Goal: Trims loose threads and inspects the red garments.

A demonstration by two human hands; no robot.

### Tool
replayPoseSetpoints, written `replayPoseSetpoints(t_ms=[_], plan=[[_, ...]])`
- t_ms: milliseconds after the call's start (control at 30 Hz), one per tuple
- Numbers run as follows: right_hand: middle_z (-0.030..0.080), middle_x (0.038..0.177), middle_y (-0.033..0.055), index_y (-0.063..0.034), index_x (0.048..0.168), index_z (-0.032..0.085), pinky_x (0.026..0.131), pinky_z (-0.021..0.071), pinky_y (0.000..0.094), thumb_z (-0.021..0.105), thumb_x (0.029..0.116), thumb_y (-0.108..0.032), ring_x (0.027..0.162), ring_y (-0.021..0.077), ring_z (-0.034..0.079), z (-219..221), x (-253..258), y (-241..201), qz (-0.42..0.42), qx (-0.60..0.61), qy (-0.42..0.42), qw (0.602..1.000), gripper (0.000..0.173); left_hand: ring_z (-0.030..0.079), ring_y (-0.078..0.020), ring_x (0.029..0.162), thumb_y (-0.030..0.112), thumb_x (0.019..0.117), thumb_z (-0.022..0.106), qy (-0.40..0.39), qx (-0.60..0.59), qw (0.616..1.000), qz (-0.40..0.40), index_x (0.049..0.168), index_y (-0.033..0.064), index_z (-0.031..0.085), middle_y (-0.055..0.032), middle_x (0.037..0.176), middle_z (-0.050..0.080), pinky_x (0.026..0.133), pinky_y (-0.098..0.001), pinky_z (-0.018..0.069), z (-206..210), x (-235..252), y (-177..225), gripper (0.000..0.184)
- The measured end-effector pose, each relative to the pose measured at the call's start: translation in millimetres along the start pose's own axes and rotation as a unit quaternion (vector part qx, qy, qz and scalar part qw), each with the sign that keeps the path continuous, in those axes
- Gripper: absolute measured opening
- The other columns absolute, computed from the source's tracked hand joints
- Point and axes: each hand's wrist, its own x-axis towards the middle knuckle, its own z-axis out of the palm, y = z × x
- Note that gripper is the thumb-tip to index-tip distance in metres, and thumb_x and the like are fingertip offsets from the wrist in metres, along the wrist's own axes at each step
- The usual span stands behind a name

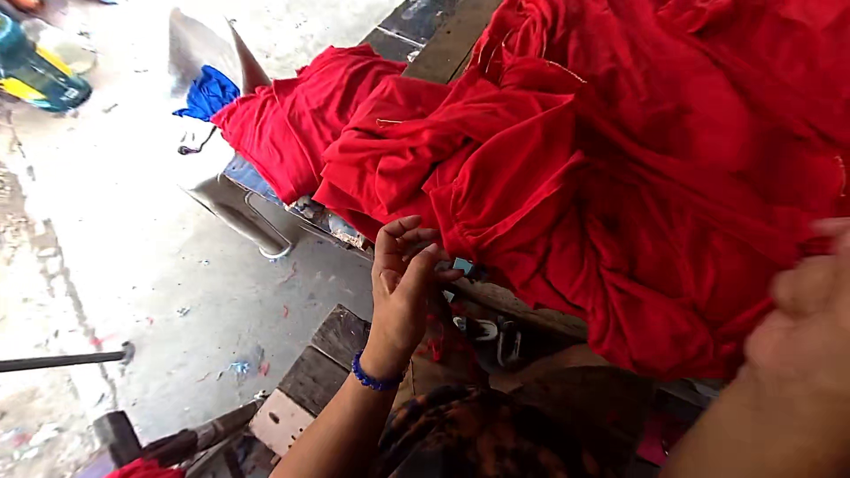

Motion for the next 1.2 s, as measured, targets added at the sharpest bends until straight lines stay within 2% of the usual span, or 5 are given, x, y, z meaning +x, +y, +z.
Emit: replayPoseSetpoints(t_ms=[133,333,700,967,1200], plan=[[0.068,0.095,-0.0172,-0.0271,0.114,0.07,0.054,0.0459,0.0123,0.063,0.102,-0.02,0.063,-0.0065,0.054,67.2,-39.2,-26.6,-0.031,0.098,-0.155,0.983,0.015,0.07,-0.0105,0.074,0.015,0.1036,0.055,-0.013,-0.011,0.999,-0.043,0.117,0.0087,0.064,-0.0028,0.092,0.071,0.066,-0.0277,0.0617,-1.5,-2.1,-3.3,0.018],[0.066,0.091,-0.0091,-0.0084,0.123,0.065,0.062,0.0513,0.0114,0.071,0.0935,-0.005,0.071,-0.0034,0.058,115.2,-63.5,-30.5,-0.015,0.164,-0.218,0.962,0.03,0.062,-0.0047,0.084,0.008,0.097,0.067,-0.058,0.049,0.994,0.075,0.093,0.0093,0.073,0.001,0.101,0.063,0.07,-0.0189,0.056,-3.4,0.9,-7.2,0.007],[0.067,0.104,0.004,0.0056,0.11,0.07,0.072,0.0551,0.0134,0.079,0.0831,0.0,0.085,0.0016,0.063,124.6,-60.5,-34.2,-0.061,0.131,-0.224,0.964,0.029,0.069,-0.007,0.07,0.012,0.1075,0.052,-0.078,-0.064,0.989,0.112,0.102,0.0111,0.061,0.0011,0.085,0.068,0.064,-0.0225,0.0608,23.1,1.2,10.1,0.011],[0.063,0.099,-0.0018,-0.002,0.12,0.057,0.066,0.0545,0.0128,0.071,0.0913,-0.006,0.077,-0.001,0.06,109.6,-61.5,-46.1,-0.038,0.184,-0.262,0.947,0.031,0.067,-0.011,0.107,0.006,0.0988,0.065,-0.121,-0.121,0.976,0.132,0.137,0.0155,0.057,-0.0012,0.123,0.067,0.096,-0.0311,0.0566,29.9,6.8,8.5,0.04],[0.054,0.096,-0.0023,-0.0039,0.105,0.06,0.069,0.0463,0.0086,0.065,0.1011,-0.019,0.081,-0.0044,0.053,89.2,-71.7,-47.8,-0.067,0.072,-0.224,0.97,0.016,0.069,-0.0054,0.09,0.011,0.0992,0.067,-0.063,-0.094,0.98,0.162,0.107,0.0105,0.074,0.0018,0.1,0.073,0.085,-0.0247,0.0581,33.6,4.8,4.4,0.01]])
